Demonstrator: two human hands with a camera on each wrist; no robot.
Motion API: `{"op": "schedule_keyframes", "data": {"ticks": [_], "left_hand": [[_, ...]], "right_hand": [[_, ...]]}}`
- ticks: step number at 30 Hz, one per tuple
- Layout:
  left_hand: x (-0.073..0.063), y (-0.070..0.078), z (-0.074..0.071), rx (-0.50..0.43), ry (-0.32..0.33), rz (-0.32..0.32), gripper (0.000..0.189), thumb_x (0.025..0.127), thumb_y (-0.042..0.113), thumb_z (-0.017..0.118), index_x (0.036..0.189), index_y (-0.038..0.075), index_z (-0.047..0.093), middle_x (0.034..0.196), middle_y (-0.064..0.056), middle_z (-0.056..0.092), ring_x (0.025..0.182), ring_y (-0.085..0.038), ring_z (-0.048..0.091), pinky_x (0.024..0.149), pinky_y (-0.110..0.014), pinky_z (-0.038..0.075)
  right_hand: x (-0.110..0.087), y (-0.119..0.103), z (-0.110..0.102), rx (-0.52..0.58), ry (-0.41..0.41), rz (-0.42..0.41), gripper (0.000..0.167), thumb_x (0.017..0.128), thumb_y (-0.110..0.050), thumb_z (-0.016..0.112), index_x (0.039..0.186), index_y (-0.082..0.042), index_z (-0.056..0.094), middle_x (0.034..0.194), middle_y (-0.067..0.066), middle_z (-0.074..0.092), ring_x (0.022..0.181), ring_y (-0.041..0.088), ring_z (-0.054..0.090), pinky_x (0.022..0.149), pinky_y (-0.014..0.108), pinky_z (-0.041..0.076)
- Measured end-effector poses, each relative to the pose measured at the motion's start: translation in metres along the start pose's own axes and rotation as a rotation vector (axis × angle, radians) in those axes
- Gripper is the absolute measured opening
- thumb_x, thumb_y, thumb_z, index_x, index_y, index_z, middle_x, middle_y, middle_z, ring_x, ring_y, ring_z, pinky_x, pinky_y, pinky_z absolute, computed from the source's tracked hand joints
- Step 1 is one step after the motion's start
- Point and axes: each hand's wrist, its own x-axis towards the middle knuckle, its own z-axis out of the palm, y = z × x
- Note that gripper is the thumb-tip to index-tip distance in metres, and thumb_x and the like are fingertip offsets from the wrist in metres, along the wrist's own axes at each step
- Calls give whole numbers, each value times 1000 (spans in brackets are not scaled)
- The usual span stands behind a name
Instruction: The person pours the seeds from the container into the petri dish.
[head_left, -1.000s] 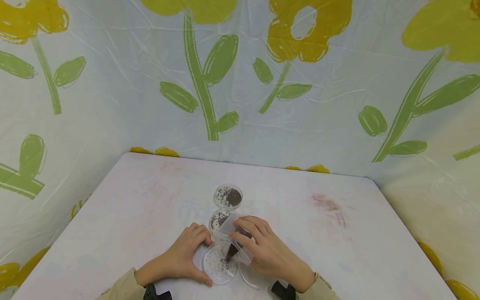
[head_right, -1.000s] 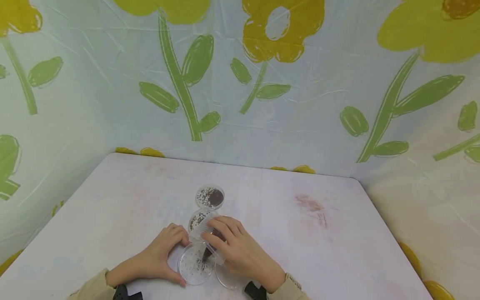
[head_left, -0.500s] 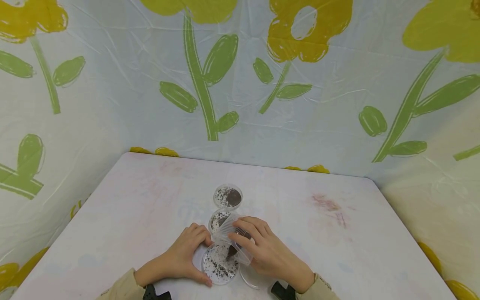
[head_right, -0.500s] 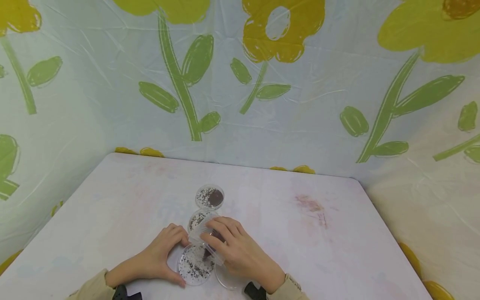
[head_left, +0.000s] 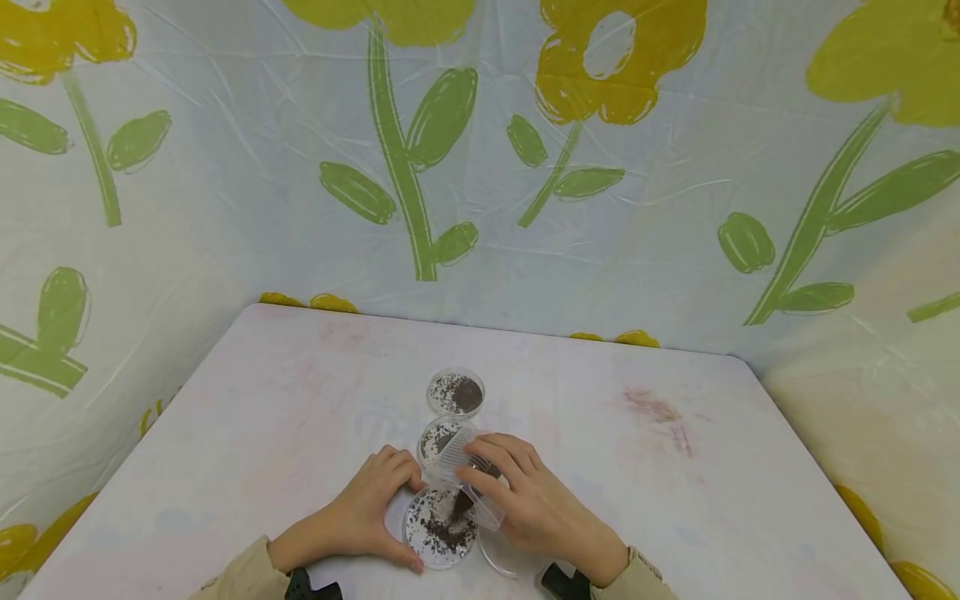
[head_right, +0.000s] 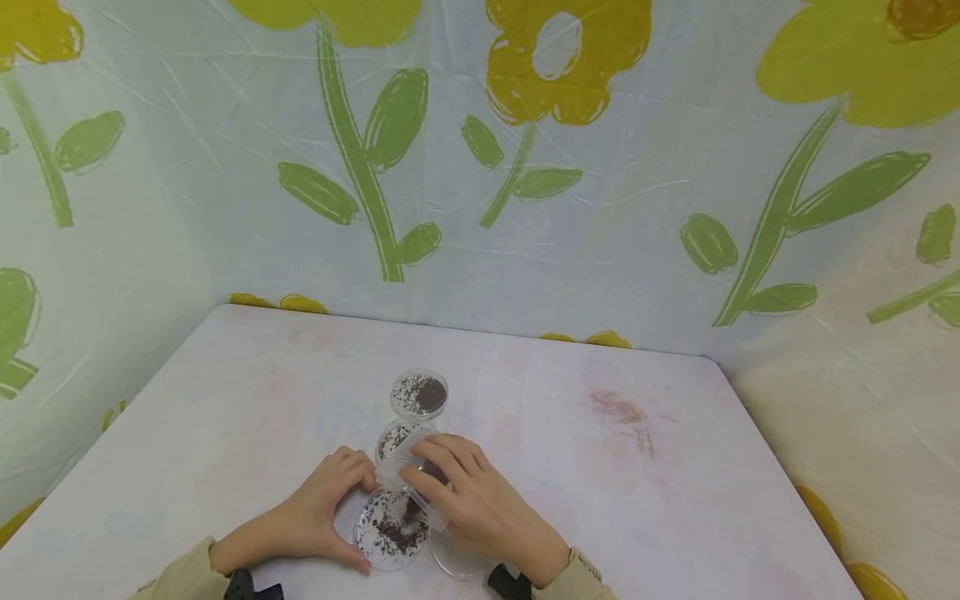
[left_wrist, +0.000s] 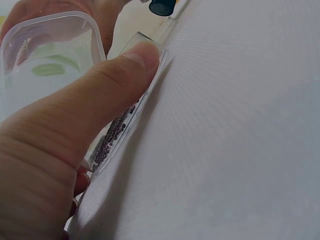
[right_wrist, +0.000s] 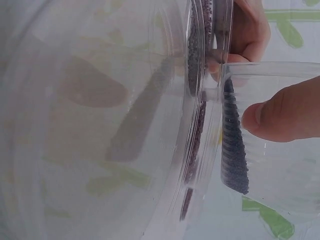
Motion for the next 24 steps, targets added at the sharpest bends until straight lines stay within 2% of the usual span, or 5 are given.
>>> {"op": "schedule_keyframes", "data": {"ticks": [4,10,16,20,24], "left_hand": [[0,0,0,1,-2,-11,77,54,74,82,100,21,51,103,17,47,97,-5,37,82,-25,34],[1,2,0,-6,-10,-37,77,53,75,82,99,22,50,102,18,47,97,-3,37,83,-24,33],[0,2,-1,-11,-23,-60,76,53,75,81,99,23,51,102,19,47,97,-3,37,83,-25,34],[0,3,-1,-18,-37,-82,76,53,76,81,99,24,51,102,20,46,97,-2,36,83,-25,34],[1,2,-1,-15,-32,-76,76,53,76,81,99,23,51,101,19,46,97,-3,36,83,-25,34]], "right_hand": [[1,0,0,0,4,1,74,65,10,41,136,-7,53,141,16,48,128,32,44,105,42,36],[1,1,0,0,6,6,71,69,8,33,135,-7,53,140,17,48,128,33,44,106,43,34],[0,2,0,10,3,11,77,62,10,40,135,-7,53,141,16,47,129,33,44,106,43,34],[0,2,1,-7,8,-2,73,65,10,40,134,-8,54,141,16,48,128,32,44,104,43,36],[1,1,1,-22,18,-11,67,71,8,38,133,-8,55,140,15,48,127,32,45,103,43,37]]}}
